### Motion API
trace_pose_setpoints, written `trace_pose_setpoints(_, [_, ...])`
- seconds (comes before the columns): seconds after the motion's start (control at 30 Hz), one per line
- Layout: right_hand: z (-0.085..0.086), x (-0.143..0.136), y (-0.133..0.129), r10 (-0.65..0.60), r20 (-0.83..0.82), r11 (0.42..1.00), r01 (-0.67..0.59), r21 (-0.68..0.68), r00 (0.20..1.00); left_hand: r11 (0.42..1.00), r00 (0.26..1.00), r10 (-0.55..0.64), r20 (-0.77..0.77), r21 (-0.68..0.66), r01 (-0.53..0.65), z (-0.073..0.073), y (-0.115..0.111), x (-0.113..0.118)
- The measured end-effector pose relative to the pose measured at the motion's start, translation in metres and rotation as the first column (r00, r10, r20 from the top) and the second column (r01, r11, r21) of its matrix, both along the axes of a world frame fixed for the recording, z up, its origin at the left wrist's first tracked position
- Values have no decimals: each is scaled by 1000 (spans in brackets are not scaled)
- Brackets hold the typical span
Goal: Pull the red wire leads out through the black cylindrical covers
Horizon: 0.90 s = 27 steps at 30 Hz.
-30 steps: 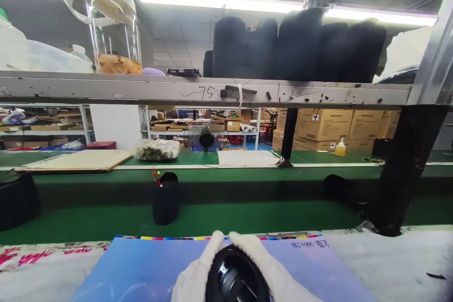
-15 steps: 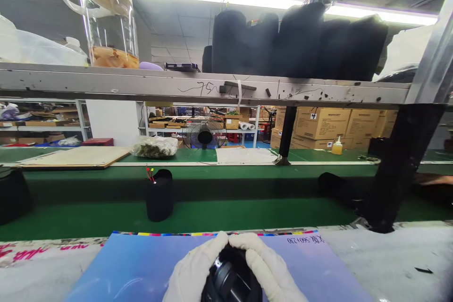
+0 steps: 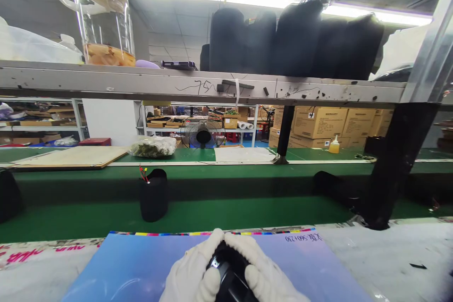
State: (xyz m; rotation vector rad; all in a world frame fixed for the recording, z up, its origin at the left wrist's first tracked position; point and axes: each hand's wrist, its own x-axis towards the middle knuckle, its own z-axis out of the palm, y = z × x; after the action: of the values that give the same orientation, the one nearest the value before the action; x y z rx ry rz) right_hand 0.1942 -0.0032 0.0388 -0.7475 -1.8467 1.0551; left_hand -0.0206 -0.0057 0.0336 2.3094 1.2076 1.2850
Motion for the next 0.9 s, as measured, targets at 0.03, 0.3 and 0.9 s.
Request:
trace_pose_setpoints(0.03, [0, 0, -1, -15, 10, 1000, 15, 22, 1000, 999, 1000, 22, -3, -29, -22, 2, 0, 1])
trace_pose_setpoints(0.3, [12, -5, -6, -196, 235, 976, 212, -46, 952, 906, 997, 80, -12, -417, -78, 13, 11, 5])
trace_pose_setpoints(0.9, [14, -6, 9, -136, 118, 967, 106, 230, 984, 995, 999, 47, -25, -90, -49, 9, 20, -3])
